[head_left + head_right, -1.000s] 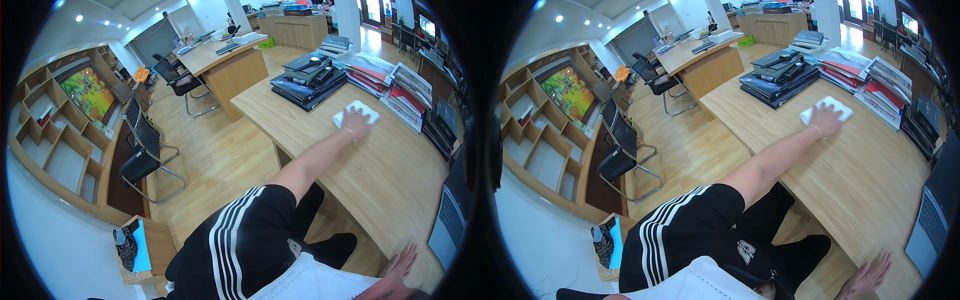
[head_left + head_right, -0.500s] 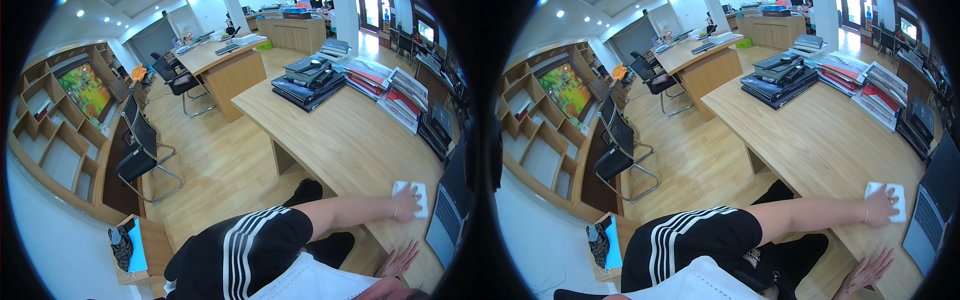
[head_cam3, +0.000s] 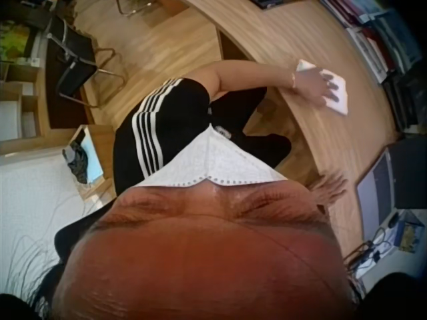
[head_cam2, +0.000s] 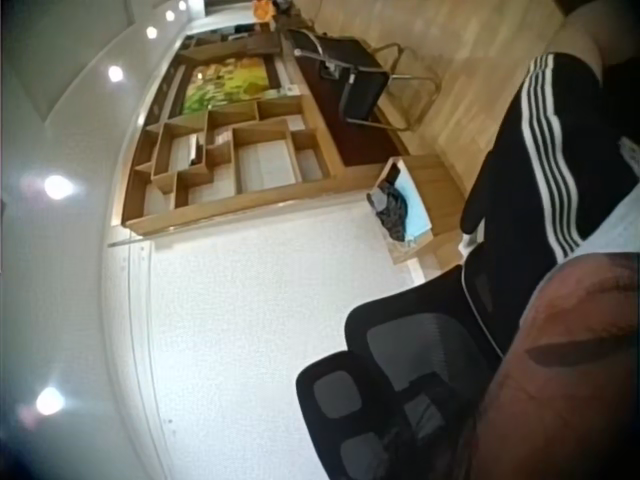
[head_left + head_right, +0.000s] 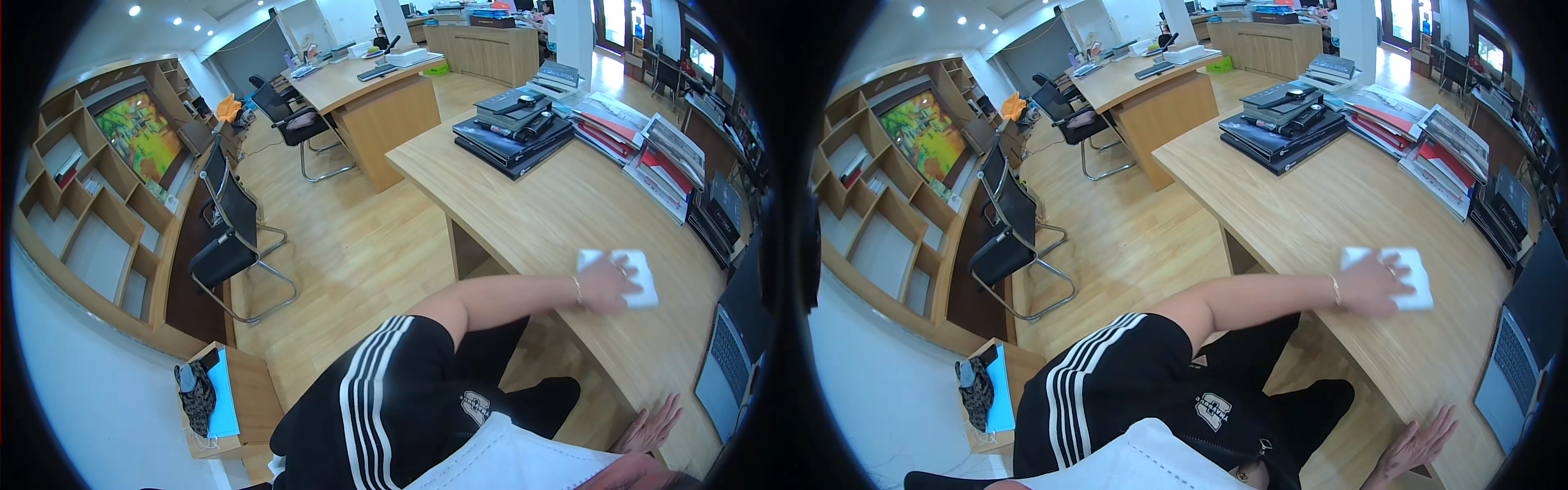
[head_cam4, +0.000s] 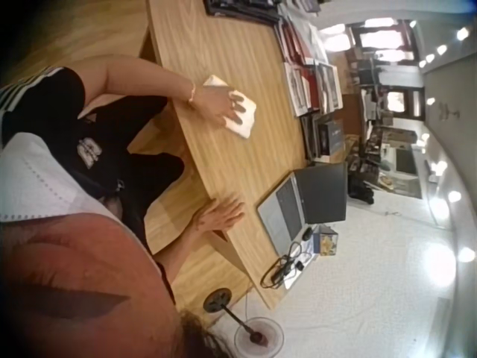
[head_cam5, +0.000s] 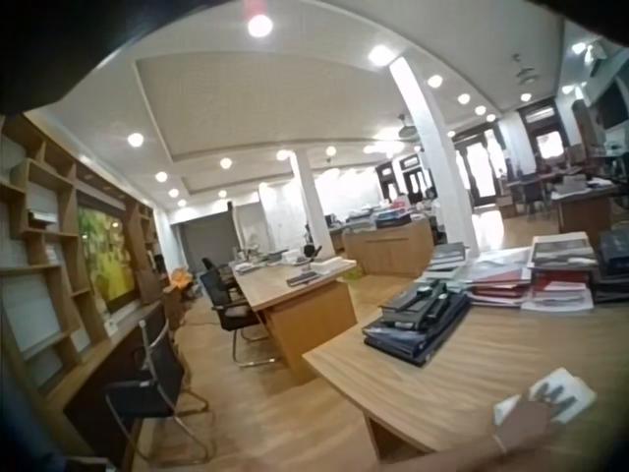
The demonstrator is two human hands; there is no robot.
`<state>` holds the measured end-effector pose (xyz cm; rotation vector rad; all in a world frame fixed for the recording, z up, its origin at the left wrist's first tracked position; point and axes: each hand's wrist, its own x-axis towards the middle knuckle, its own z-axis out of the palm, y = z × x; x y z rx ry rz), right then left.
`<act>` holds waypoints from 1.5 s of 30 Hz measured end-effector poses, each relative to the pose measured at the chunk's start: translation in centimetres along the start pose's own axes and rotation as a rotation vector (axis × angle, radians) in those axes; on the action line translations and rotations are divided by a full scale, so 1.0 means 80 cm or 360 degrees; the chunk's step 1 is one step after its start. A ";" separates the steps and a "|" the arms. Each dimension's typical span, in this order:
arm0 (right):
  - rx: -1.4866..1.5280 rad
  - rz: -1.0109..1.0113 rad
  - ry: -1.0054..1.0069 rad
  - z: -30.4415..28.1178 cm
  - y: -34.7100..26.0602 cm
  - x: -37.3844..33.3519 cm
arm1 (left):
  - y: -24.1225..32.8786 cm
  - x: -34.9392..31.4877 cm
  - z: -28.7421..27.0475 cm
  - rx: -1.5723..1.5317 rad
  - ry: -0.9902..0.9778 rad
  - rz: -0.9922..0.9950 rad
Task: The person wipes down the wooden desk surface using a cloth.
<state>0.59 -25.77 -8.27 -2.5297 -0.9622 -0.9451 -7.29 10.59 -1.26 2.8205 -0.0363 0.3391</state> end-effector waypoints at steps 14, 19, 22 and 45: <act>-0.0122 -0.0060 0.0001 0.007 0.003 -0.003 | -0.139 -0.075 -0.069 0.0346 0.0243 -0.0920; -0.0175 -0.0030 -0.0033 0.004 0.001 -0.004 | -0.072 -0.063 -0.044 0.0247 0.0183 -0.0744; -0.0156 -0.0028 -0.0031 0.004 0.001 -0.005 | -0.009 -0.053 -0.018 0.0153 0.0111 -0.0508; 0.0034 -0.0049 -0.0095 -0.004 -0.001 -0.005 | 0.039 -0.070 -0.018 0.0004 0.0080 -0.0484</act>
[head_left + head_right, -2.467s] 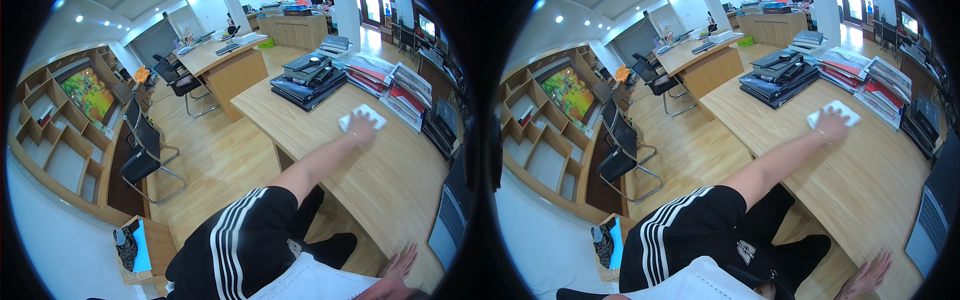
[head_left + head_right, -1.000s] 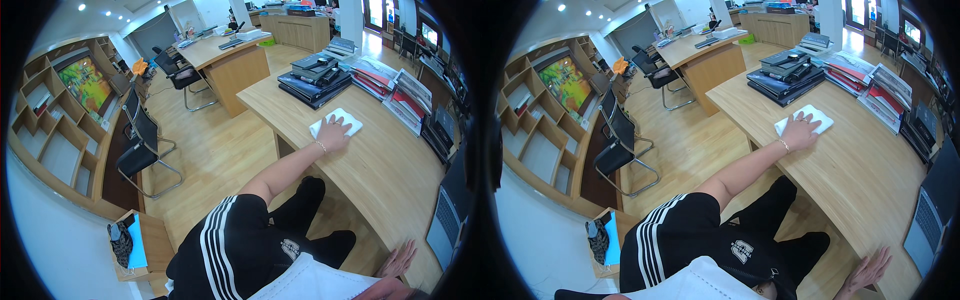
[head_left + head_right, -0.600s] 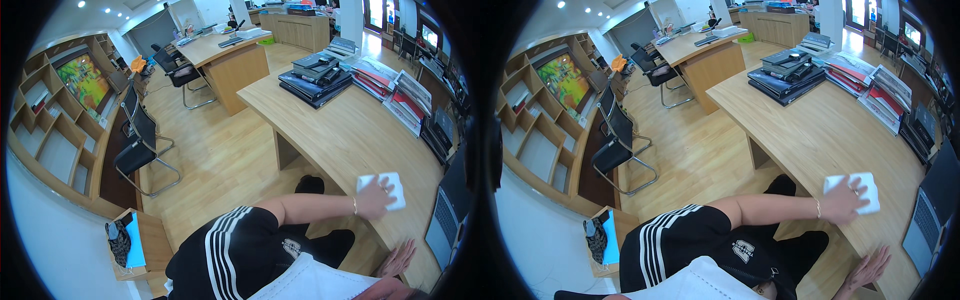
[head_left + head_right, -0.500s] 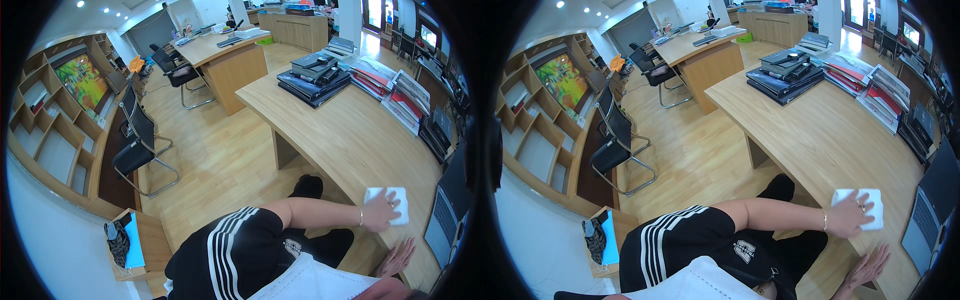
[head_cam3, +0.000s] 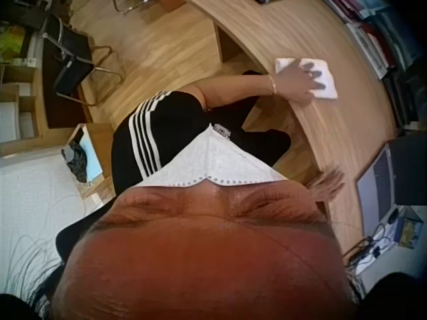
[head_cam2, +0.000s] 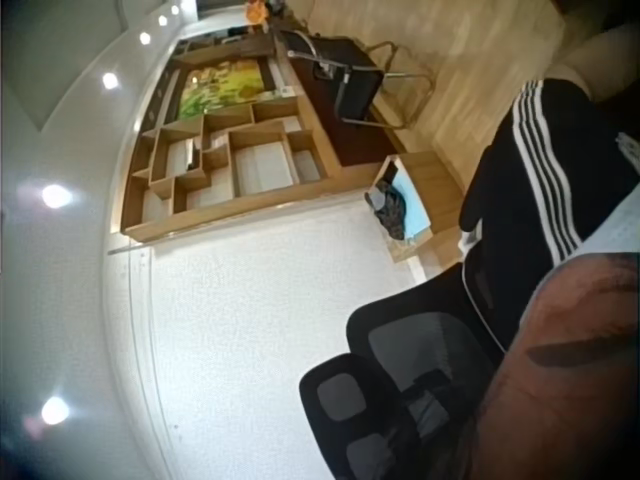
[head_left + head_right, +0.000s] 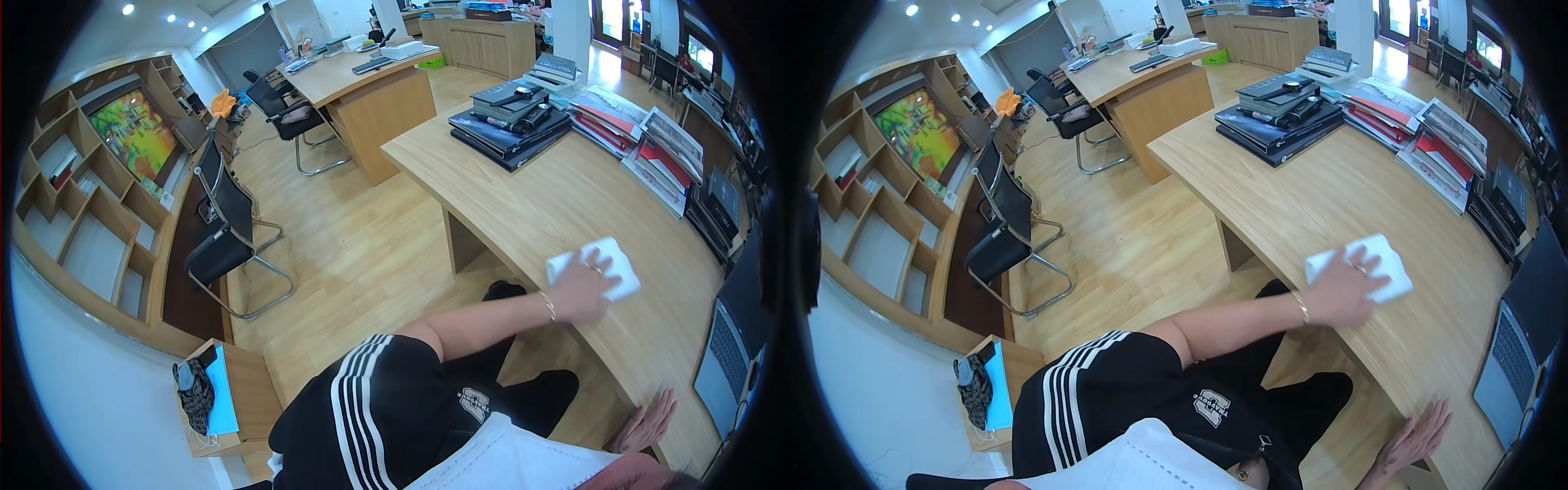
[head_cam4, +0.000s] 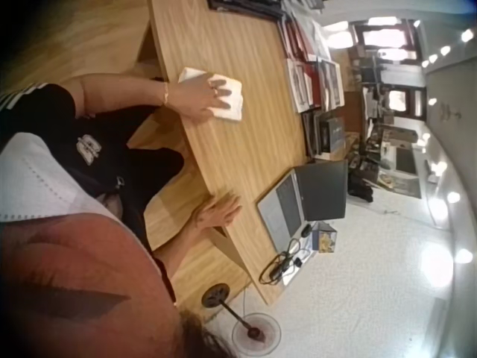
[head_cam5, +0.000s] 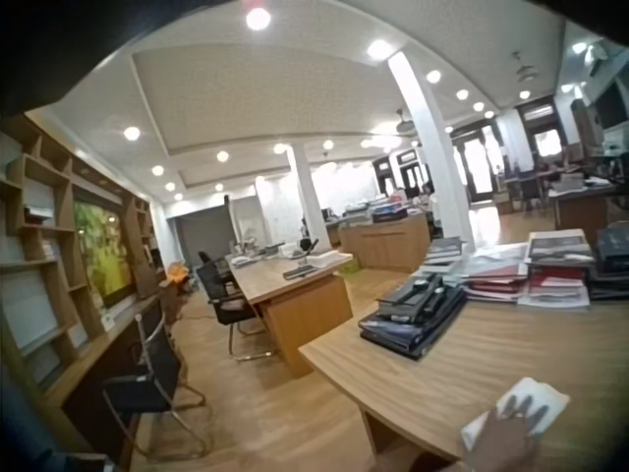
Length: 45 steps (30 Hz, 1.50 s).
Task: The person wipes down the wooden desk surface using a cloth.
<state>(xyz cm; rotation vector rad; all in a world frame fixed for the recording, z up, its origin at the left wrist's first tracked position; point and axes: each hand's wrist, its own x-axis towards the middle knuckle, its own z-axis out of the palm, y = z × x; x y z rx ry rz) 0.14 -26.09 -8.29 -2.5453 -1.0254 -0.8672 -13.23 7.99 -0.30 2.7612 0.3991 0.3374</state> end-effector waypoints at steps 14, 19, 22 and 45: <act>-0.0141 -0.0033 -0.0010 0.006 0.008 0.000 | -0.236 -0.025 -0.095 0.0305 0.0279 -0.0539; -0.0111 -0.0027 -0.0005 0.006 0.007 0.000 | -0.212 -0.020 -0.079 0.0392 0.0325 -0.0678; -0.0101 -0.0007 -0.0013 0.003 0.006 0.001 | -0.168 -0.012 -0.062 0.0320 0.0245 -0.0600; 0.0216 -0.0006 -0.0869 -0.006 -0.207 0.184 | -0.118 0.005 -0.048 -0.0205 0.1067 0.0239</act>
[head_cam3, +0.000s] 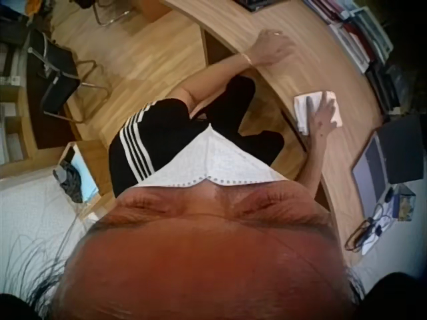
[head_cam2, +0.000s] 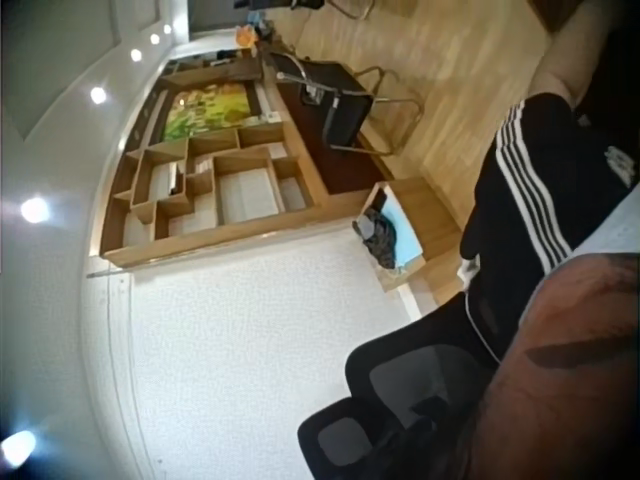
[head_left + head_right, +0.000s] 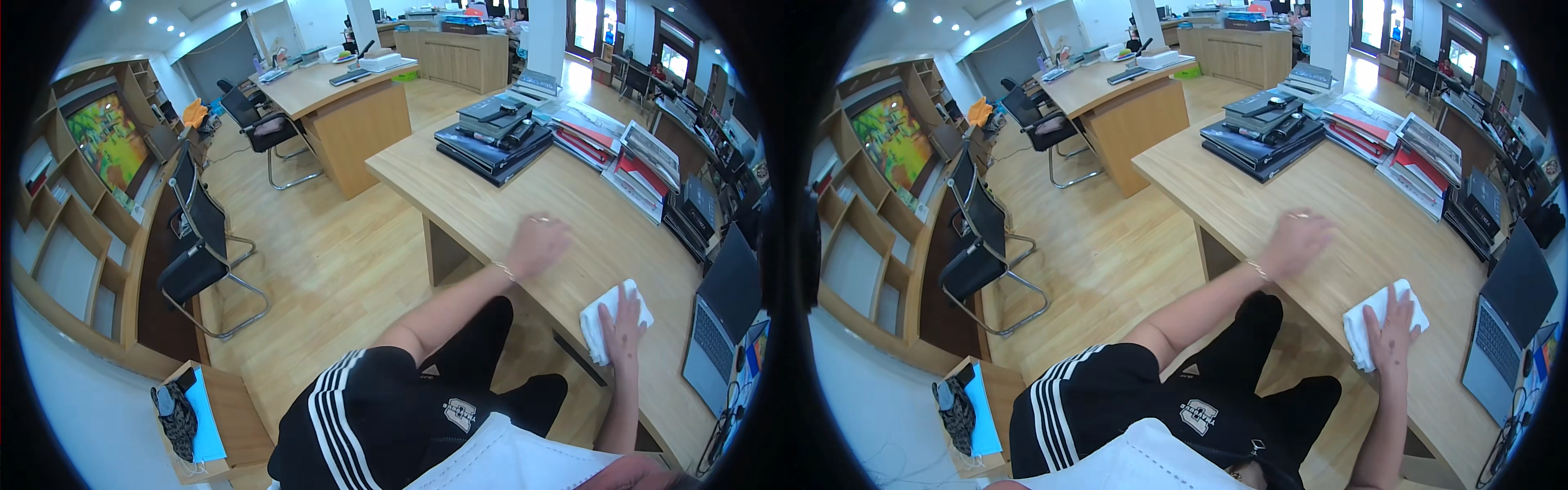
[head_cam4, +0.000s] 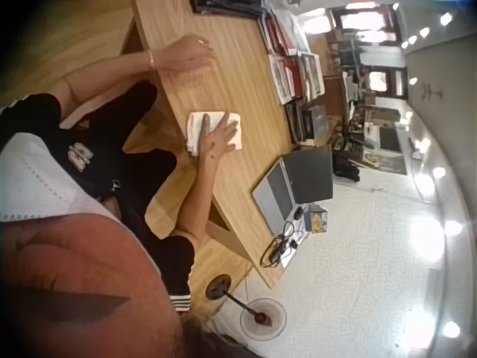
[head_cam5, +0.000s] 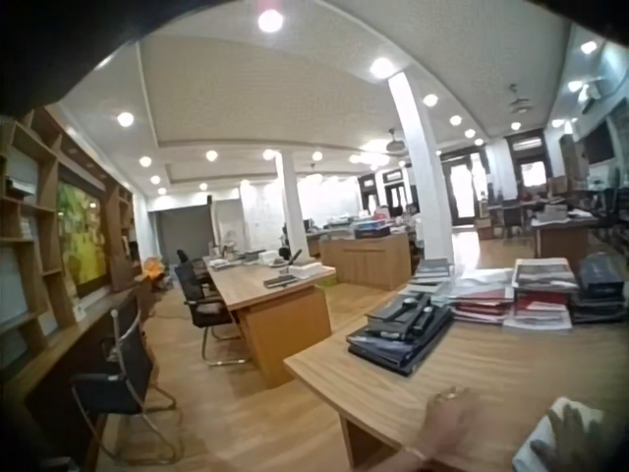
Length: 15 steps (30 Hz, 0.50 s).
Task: The person wipes down the wooden desk surface using a cloth.
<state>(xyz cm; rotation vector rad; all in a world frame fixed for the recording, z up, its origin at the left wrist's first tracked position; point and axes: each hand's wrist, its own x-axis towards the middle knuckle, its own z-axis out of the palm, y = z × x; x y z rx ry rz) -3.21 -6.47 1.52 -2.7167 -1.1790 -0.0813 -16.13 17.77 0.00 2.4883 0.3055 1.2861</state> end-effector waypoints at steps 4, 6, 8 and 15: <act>-0.0023 -0.0084 -0.0242 0.009 -0.044 0.048 | -0.084 -0.021 -0.053 0.0164 -0.0147 -0.0240; -0.0034 -0.0095 -0.0253 0.010 -0.064 0.066 | -0.099 -0.021 -0.054 -0.0001 -0.0144 -0.0478; -0.0019 -0.0235 -0.0214 0.019 -0.087 0.082 | -0.098 -0.018 -0.043 -0.0095 -0.0160 -0.0596; 0.0087 -0.0485 -0.0162 0.040 -0.149 0.113 | -0.093 -0.017 -0.039 0.0345 -0.0609 -0.0616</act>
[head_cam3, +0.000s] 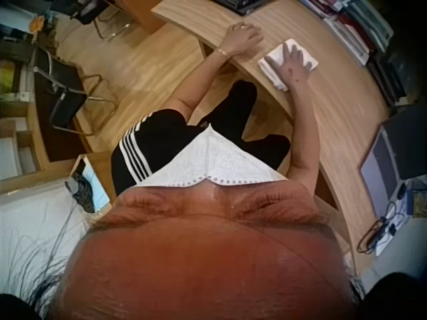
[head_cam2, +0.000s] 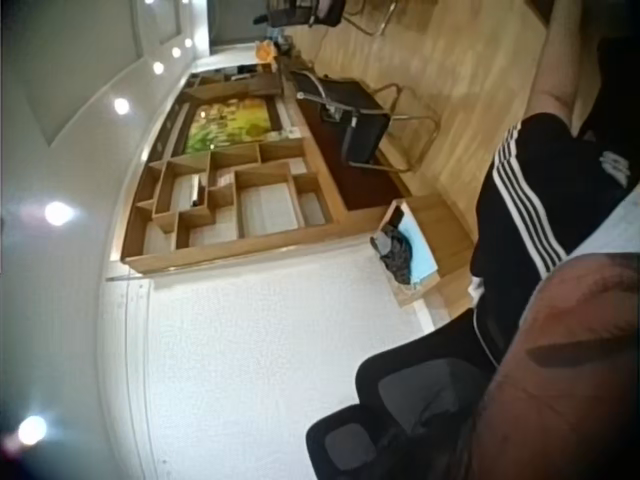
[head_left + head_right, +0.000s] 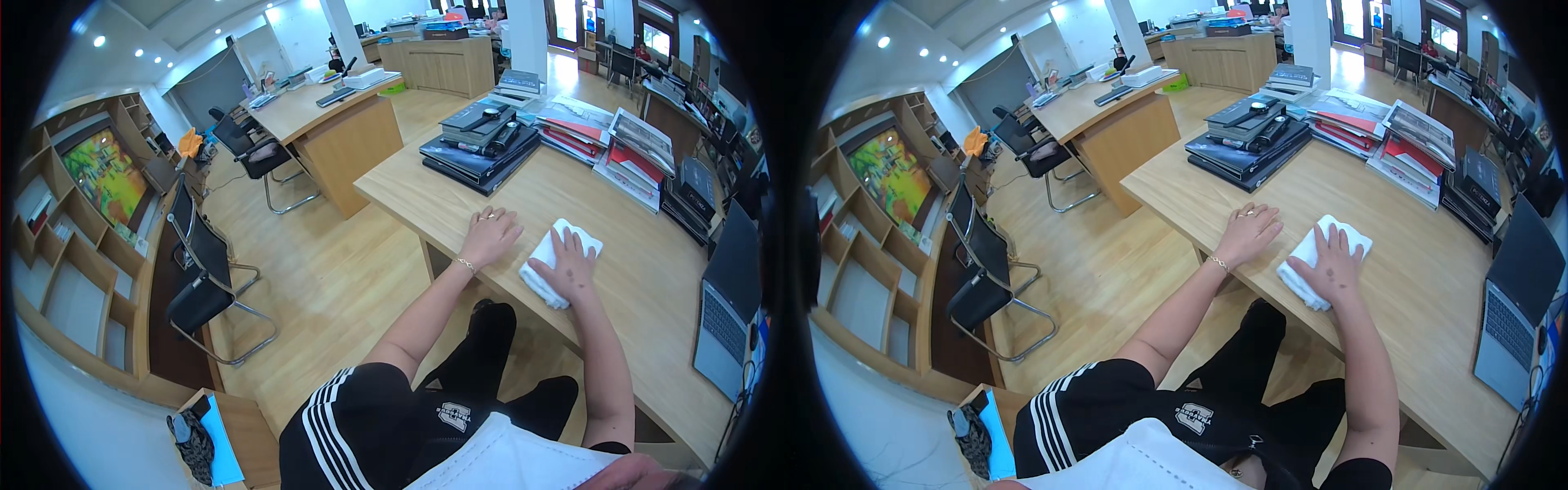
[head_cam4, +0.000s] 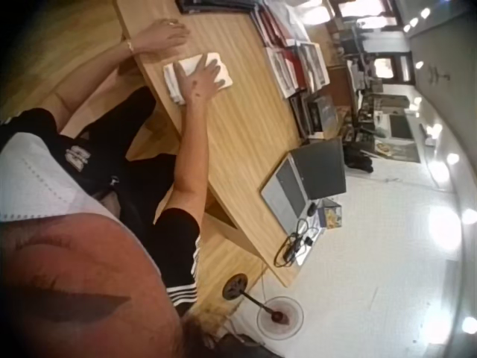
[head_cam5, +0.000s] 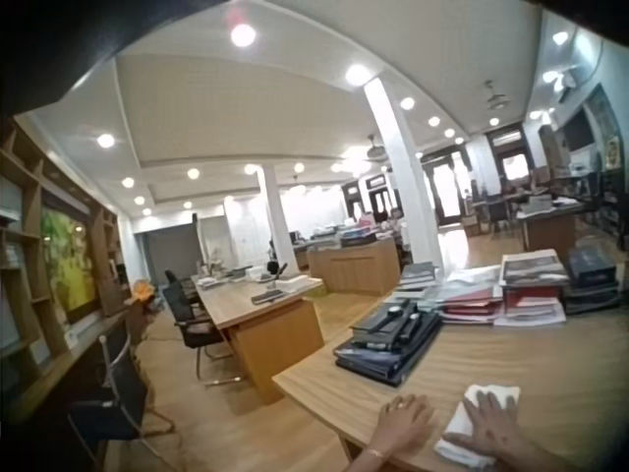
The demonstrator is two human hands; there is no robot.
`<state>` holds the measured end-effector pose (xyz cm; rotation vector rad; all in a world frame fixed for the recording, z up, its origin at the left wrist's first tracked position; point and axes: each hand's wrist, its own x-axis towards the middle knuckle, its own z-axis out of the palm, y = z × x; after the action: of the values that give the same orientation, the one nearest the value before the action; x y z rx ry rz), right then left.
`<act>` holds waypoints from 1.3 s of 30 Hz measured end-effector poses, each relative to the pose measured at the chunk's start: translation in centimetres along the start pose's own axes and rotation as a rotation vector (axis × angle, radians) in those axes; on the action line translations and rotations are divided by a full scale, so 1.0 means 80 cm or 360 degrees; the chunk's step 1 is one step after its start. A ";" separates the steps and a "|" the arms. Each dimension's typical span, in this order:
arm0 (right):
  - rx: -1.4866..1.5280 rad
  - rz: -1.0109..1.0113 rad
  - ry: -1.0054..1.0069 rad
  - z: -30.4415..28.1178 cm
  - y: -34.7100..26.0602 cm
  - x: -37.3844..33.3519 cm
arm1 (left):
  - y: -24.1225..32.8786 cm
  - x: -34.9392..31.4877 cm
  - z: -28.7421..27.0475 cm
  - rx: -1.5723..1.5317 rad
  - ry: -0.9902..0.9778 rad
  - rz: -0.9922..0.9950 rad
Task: The person wipes down the wooden desk surface using a cloth.
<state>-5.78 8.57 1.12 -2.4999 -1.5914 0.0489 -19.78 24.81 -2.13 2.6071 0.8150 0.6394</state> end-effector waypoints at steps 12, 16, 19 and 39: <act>-0.0088 0.0412 0.0035 -0.010 0.175 -0.053 | -0.010 -0.024 -0.010 0.0139 0.0088 0.0096; -0.0188 0.0593 0.0085 -0.013 0.268 -0.096 | -0.010 -0.031 0.000 0.0255 0.0248 0.0143; -0.0192 0.0834 0.0108 -0.021 0.311 -0.113 | -0.006 -0.029 0.006 0.0246 0.0296 0.0161; -0.0085 -0.0014 -0.0005 0.015 -0.062 0.108 | -0.005 -0.029 -0.005 0.0216 0.0270 0.0008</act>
<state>-6.66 18.53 1.38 -2.5341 -1.6256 0.0091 -21.85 23.76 -2.71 2.7043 0.9330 0.8435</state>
